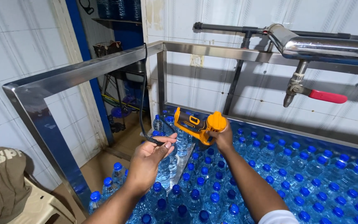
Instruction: Using a handheld heat gun to shrink plastic safety seals onto the caps of numerous water bottles arranged in a tray.
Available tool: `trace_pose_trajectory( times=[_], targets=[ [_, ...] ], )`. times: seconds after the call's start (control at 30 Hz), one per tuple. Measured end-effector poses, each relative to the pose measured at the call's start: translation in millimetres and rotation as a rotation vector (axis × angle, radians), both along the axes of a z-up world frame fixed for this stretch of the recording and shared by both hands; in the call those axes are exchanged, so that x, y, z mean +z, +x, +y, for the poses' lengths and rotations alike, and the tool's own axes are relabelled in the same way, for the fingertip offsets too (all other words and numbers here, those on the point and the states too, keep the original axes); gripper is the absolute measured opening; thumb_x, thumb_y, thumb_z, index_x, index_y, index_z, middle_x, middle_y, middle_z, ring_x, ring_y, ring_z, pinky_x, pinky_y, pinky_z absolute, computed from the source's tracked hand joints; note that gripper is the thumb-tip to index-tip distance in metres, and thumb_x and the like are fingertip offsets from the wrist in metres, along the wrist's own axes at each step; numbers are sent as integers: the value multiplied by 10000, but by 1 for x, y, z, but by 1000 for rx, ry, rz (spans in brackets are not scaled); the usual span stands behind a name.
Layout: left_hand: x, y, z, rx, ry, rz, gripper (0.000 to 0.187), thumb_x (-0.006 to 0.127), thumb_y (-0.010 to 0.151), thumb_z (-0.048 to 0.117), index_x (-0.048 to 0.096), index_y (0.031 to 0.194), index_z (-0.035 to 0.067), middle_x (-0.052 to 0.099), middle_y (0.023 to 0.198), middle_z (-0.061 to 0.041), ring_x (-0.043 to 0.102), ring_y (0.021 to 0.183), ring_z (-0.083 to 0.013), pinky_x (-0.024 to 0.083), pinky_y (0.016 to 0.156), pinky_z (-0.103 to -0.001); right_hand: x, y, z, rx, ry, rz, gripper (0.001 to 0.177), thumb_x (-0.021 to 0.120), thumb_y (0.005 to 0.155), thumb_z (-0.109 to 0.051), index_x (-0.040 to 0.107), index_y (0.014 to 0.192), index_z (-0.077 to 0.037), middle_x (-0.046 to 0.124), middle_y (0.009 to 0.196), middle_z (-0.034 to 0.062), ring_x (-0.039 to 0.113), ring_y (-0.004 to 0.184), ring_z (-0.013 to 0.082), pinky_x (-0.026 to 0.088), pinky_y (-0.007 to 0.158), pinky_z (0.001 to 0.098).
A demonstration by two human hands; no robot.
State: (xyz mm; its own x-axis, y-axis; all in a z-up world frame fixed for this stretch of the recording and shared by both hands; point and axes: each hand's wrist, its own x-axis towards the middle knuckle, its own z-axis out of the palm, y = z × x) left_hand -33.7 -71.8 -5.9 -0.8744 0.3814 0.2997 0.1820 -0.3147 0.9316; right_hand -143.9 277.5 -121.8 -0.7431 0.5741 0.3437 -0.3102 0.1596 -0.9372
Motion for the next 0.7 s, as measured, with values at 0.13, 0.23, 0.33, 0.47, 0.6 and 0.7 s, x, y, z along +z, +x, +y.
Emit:
trace_pose_trajectory(
  times=[0.13,0.23,0.33,0.47,0.6,0.7],
  targets=[
    [-14,-8,7,-38,49,1,195,706,1013,191,842,1072,65,790,1486,-278,721,1470,-309,613,1175,-434,-6,17,35,-75,182,-9,992,946,622,74,553,1513,-111,684,1407,66,658,1305,267,567,1080,441],
    [-12,0,15,-94,74,-31,216,736,995,220,838,1075,48,790,1467,-322,710,1497,-346,607,1179,-444,5,53,41,-114,134,-51,909,890,672,116,571,1489,-124,698,1364,65,670,1264,262,581,1052,455],
    [-1,10,21,-136,92,-46,226,764,966,251,832,1054,54,799,1473,-290,772,1406,-349,601,1218,-485,6,75,41,-92,-11,-47,826,848,658,82,580,1422,-86,738,1278,94,714,1152,292,595,997,478],
    [6,21,26,-183,131,-73,258,752,972,234,818,1099,19,804,1460,-297,779,1396,-377,634,1187,-499,12,88,25,-59,-120,-13,830,847,650,64,551,1411,-86,726,1234,121,714,1105,328,612,939,510],
    [0,22,30,-189,143,-75,181,737,996,185,803,1055,27,786,1465,-335,752,1440,-380,630,1187,-486,0,68,28,-71,-196,112,861,831,624,72,552,1421,-96,726,1203,105,713,1059,306,608,903,471],
    [-4,21,29,-193,149,-86,178,746,991,186,806,1036,25,790,1450,-347,736,1460,-391,620,1199,-496,-3,60,20,-60,-170,113,881,862,635,69,519,1431,-90,701,1246,111,692,1093,300,613,921,482]
  ],
)
